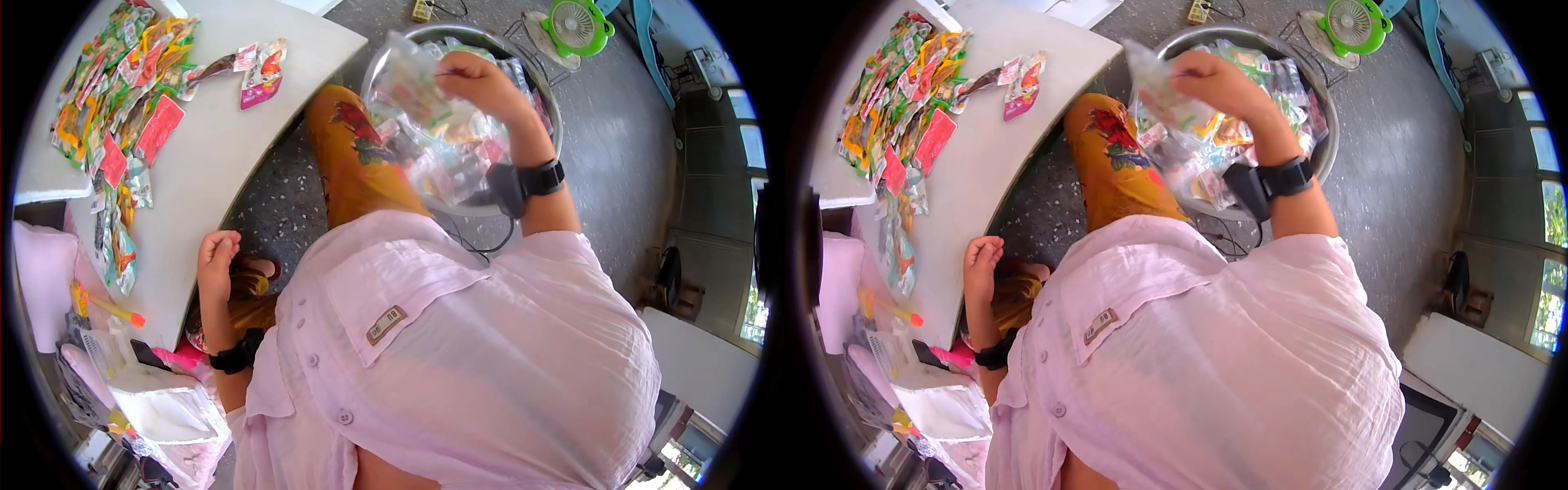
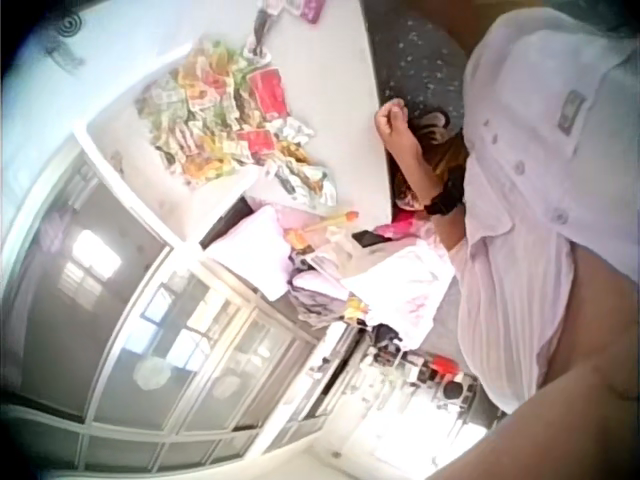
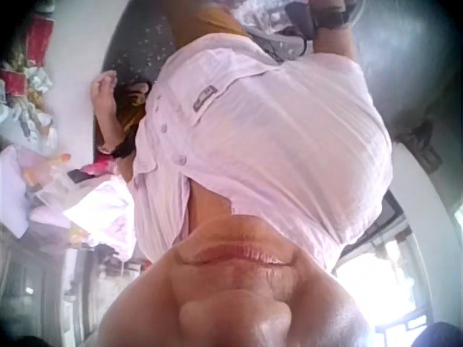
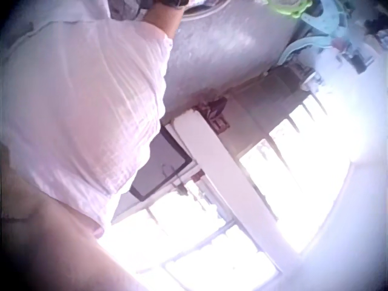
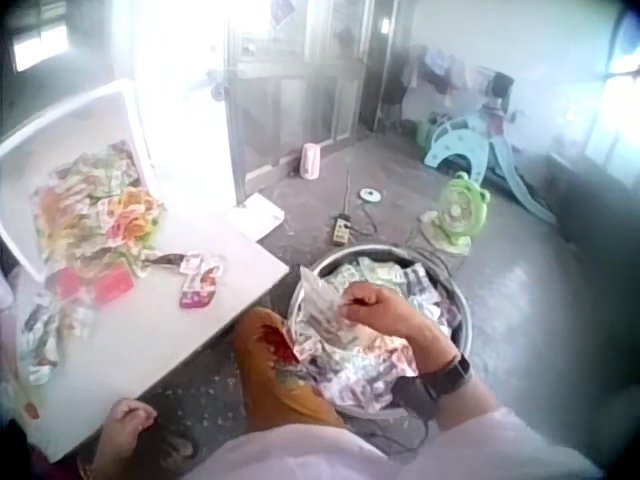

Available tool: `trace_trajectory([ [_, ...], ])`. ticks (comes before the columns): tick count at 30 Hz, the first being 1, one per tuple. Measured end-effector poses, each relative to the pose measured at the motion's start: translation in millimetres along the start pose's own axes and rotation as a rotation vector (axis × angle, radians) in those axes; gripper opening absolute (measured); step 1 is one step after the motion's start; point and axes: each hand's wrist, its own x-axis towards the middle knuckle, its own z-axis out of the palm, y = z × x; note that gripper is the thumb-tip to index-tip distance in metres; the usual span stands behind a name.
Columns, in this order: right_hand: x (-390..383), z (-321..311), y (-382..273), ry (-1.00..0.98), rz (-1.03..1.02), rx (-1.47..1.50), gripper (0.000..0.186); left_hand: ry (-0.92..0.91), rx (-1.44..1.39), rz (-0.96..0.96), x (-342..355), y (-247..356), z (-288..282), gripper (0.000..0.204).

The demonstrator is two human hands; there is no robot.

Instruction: Packing small colored product pouches into a larger clear plastic bag.

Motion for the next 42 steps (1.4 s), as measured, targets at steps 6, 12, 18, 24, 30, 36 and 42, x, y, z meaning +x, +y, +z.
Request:
trace_trajectory([
  [6,-40.5,-67.4,79.2,0.16,0.407,-0.316,0.015,0.015,0.023,-0.202,3.4,-31.8,1.9,0.016],
  [12,-102.7,-120.7,153.9,0.357,0.609,-0.589,0.018,-0.01,0.015,-0.268,6.2,-57.3,-3.9,0.019],
  [18,-136.1,-140.3,189.5,0.594,0.637,-0.804,0.02,-0.011,0.062,-0.302,8.6,-69.5,-9.4,0.019],
  [24,-147.0,-133.4,213.5,0.624,0.807,-0.562,0.017,0.027,-0.021,-0.29,6.6,-73.2,-5.2,0.016],
  [30,-131.8,-118.0,199.2,0.609,0.785,-0.581,0.017,0.029,-0.012,-0.319,0.3,-93.4,-18.9,0.014],
  [36,-102.3,-72.5,212.3,0.492,0.597,-0.898,0.021,0.076,0.015,-0.319,1.5,-100.1,-13.5,0.014],
  [42,-65.6,-16.3,263.3,-0.153,0.421,-0.814,0.022,0.143,-0.097,-0.326,-6.8,-89.8,-7.2,0.014],
])
